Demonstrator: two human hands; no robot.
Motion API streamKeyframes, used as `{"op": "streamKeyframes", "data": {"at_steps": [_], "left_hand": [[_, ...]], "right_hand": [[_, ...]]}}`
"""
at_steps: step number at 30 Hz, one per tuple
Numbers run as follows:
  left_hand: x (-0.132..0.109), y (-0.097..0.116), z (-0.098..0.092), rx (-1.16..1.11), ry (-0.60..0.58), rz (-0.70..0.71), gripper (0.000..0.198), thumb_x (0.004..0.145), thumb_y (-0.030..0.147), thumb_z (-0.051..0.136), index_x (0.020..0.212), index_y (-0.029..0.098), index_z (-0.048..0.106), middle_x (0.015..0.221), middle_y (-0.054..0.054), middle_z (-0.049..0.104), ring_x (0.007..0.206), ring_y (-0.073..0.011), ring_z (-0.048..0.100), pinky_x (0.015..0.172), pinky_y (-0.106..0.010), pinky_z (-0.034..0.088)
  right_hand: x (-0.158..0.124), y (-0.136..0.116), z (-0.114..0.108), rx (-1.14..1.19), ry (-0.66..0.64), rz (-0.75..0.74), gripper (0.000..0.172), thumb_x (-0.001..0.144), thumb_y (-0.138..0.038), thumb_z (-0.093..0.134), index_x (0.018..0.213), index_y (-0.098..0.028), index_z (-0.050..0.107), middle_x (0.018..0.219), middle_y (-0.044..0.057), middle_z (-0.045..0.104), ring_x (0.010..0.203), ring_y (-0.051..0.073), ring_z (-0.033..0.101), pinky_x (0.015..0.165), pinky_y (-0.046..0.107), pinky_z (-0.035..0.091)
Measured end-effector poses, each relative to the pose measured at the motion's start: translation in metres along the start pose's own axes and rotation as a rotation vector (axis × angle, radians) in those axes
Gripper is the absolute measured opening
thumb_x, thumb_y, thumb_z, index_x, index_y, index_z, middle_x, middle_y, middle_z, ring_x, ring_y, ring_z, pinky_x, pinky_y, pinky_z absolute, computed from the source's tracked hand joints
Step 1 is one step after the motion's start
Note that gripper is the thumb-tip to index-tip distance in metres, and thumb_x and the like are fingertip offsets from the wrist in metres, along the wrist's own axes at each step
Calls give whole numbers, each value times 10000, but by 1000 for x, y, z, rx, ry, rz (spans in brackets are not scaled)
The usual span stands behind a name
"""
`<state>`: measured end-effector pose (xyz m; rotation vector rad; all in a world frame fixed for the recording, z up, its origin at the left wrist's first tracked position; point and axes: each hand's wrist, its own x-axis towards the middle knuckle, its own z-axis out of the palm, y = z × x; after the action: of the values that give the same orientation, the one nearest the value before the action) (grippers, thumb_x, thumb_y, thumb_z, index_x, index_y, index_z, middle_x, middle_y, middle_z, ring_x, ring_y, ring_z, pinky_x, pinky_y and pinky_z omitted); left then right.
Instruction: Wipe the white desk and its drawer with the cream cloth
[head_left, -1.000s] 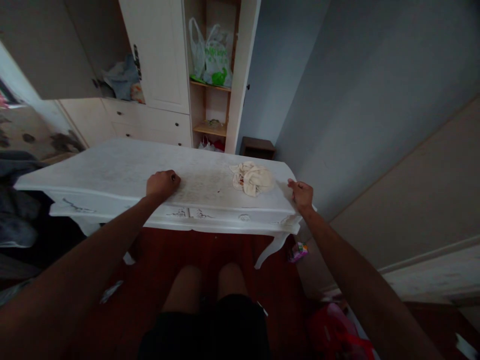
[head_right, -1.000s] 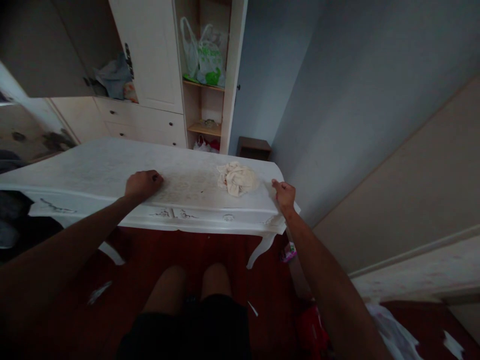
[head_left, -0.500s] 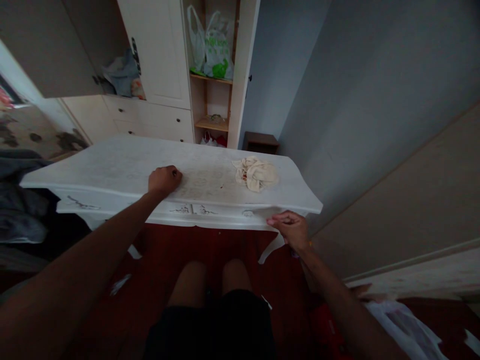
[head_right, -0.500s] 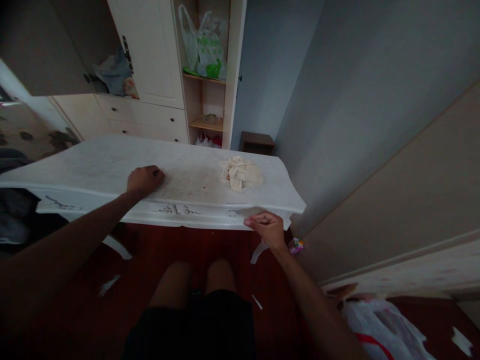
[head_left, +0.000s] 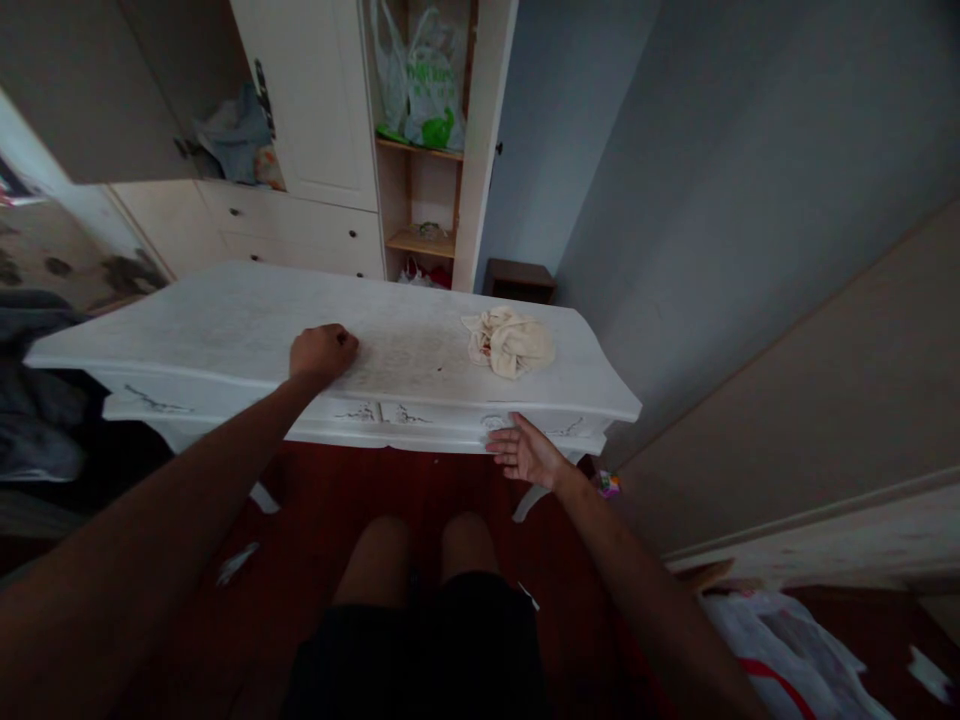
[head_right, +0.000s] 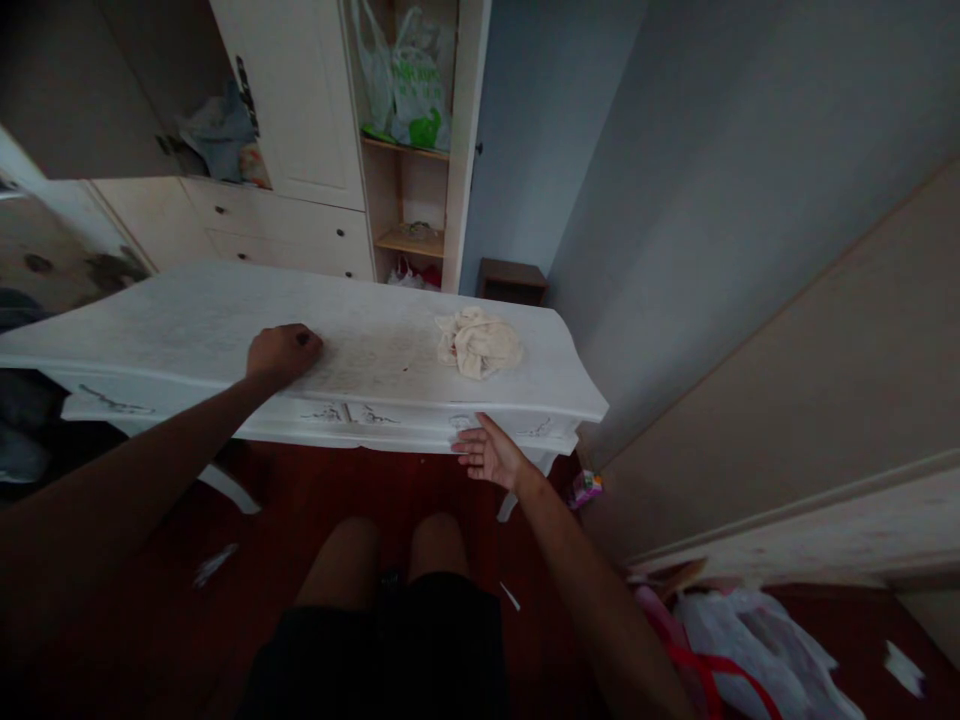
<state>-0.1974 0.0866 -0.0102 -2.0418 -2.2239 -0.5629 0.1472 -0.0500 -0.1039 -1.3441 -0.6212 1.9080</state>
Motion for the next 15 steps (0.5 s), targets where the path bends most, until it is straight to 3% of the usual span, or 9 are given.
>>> {"op": "streamKeyframes", "data": {"at_steps": [3, 6, 10, 15], "left_hand": [[0, 0, 0, -9, 3, 1, 384, 862, 345, 443, 1022, 173, 746, 1038, -174, 741, 973, -331, 673, 789, -388, 493], [0, 0, 0, -12, 7, -2, 378, 858, 341, 448, 1013, 171, 748, 1029, -177, 742, 964, -333, 673, 780, -393, 493], [2, -3, 2, -41, 17, -12, 369, 848, 354, 464, 992, 171, 750, 1029, -169, 745, 967, -329, 674, 767, -380, 492], [4, -5, 4, -61, 31, -22, 362, 842, 358, 472, 977, 176, 753, 1026, -155, 749, 962, -319, 678, 764, -367, 490]], "right_hand": [[12, -2, 13, 138, -25, 18, 445, 976, -504, 423, 961, -118, 644, 786, 69, 716, 563, 116, 607, 503, 229, 437], [19, 1, 23, 241, 35, -9, 292, 951, -371, 530, 868, -114, 641, 539, -18, 608, 411, 62, 472, 427, 173, 352], [20, 8, 29, 298, 24, -67, 305, 915, -382, 556, 733, -143, 603, 340, -114, 336, 309, 46, 249, 344, 166, 226], [12, 18, 32, 322, 25, -70, 292, 858, -371, 584, 651, -166, 565, 311, -125, 277, 302, 43, 169, 308, 166, 168]]}}
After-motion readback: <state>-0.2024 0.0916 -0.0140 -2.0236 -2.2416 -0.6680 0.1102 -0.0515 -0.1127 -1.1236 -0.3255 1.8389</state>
